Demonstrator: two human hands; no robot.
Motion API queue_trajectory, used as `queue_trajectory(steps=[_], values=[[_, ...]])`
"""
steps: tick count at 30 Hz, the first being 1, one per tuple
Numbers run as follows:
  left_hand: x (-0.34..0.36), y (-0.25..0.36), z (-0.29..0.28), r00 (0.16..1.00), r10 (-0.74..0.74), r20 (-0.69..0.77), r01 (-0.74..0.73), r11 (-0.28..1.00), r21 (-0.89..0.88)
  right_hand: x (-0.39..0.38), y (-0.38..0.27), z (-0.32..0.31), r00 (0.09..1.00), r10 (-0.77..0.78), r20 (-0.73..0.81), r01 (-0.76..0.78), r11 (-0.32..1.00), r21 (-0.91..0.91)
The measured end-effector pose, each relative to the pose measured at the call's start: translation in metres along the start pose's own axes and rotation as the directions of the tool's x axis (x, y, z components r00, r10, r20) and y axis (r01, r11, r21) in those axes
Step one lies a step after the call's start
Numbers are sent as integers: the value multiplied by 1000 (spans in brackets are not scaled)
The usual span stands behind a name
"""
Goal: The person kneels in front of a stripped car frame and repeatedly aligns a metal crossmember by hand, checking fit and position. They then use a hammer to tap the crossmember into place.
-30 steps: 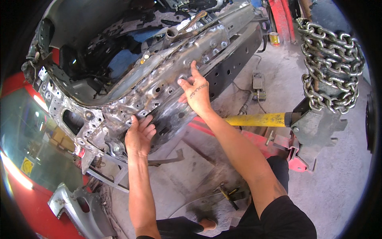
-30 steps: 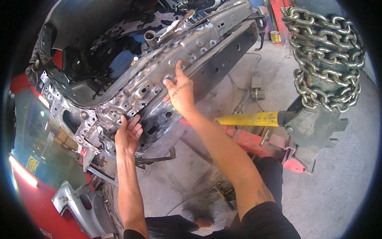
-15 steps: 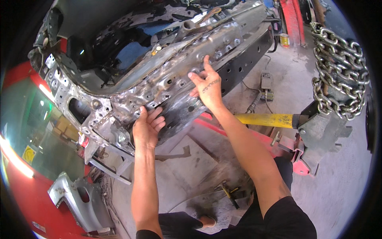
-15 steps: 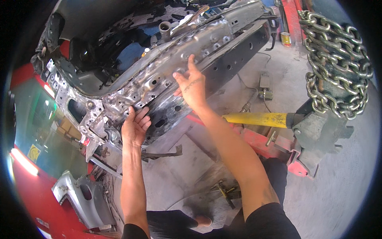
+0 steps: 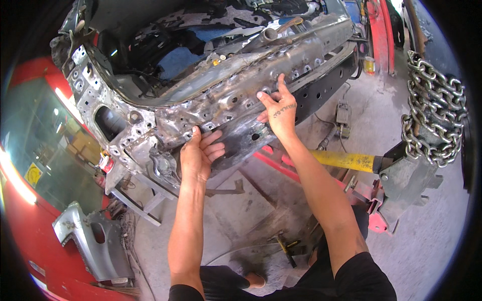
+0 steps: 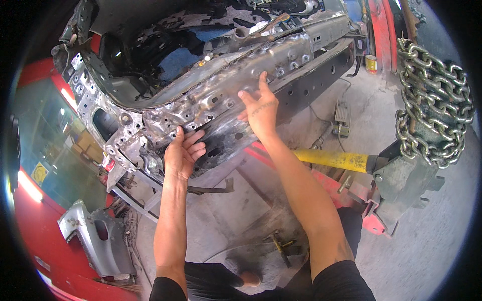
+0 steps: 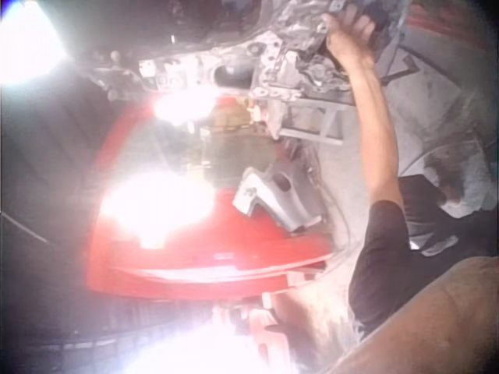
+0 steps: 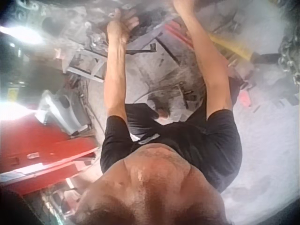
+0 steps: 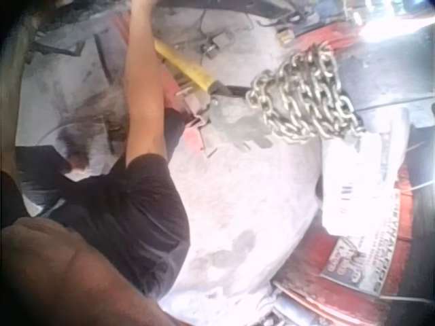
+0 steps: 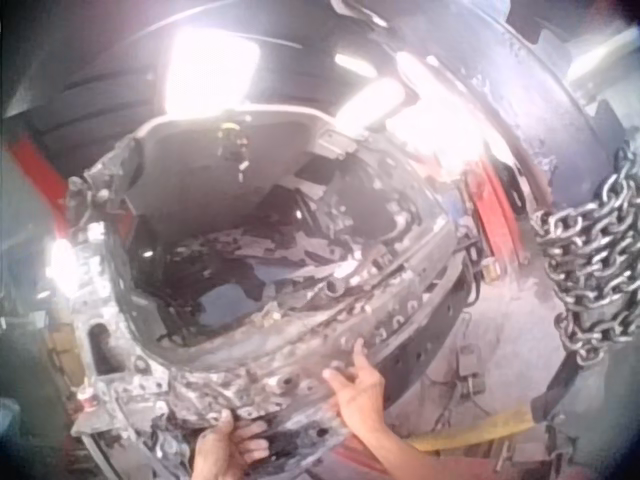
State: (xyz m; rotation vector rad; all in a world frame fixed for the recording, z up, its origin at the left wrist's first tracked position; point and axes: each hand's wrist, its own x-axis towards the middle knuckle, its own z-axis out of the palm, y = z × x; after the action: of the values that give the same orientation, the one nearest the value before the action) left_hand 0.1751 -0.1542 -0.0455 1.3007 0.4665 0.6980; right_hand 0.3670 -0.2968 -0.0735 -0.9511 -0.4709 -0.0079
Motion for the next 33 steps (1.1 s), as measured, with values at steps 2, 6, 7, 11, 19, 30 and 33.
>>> queue_trajectory(steps=[2, 6, 7, 11, 19, 30, 33], values=[[0, 1, 0, 1000, -3, 3, 3, 1000, 2, 0, 1, 1, 1000, -2, 1, 2, 1000, 17], [-3, 3, 2, 1000, -2, 9, 2, 1000, -6, 0, -1, 1, 1000, 14, -15, -14, 999, 30], [-2, 3, 2, 1000, -1, 15, 1, 1000, -10, 0, -2, 2, 1000, 22, -16, -22, 999, 37], [-2, 1, 1, 1000, 7, 4, -7, 1000, -14, -1, -5, 1, 999, 36, 6, -36, 999, 22], [-3, -1, 4, 1000, 23, -16, -23, 999, -24, -1, -2, 1, 1000, -24, -2, 25, 1000, 9], [-4, 0, 6, 999, 14, -31, -15, 1000, -21, -3, 2, 2, 1000, -4, -25, 4, 999, 35], [-3, -2, 5, 999, 17, -38, -18, 1000, -22, -3, 1, 2, 1000, 7, -19, -7, 1000, 15]])
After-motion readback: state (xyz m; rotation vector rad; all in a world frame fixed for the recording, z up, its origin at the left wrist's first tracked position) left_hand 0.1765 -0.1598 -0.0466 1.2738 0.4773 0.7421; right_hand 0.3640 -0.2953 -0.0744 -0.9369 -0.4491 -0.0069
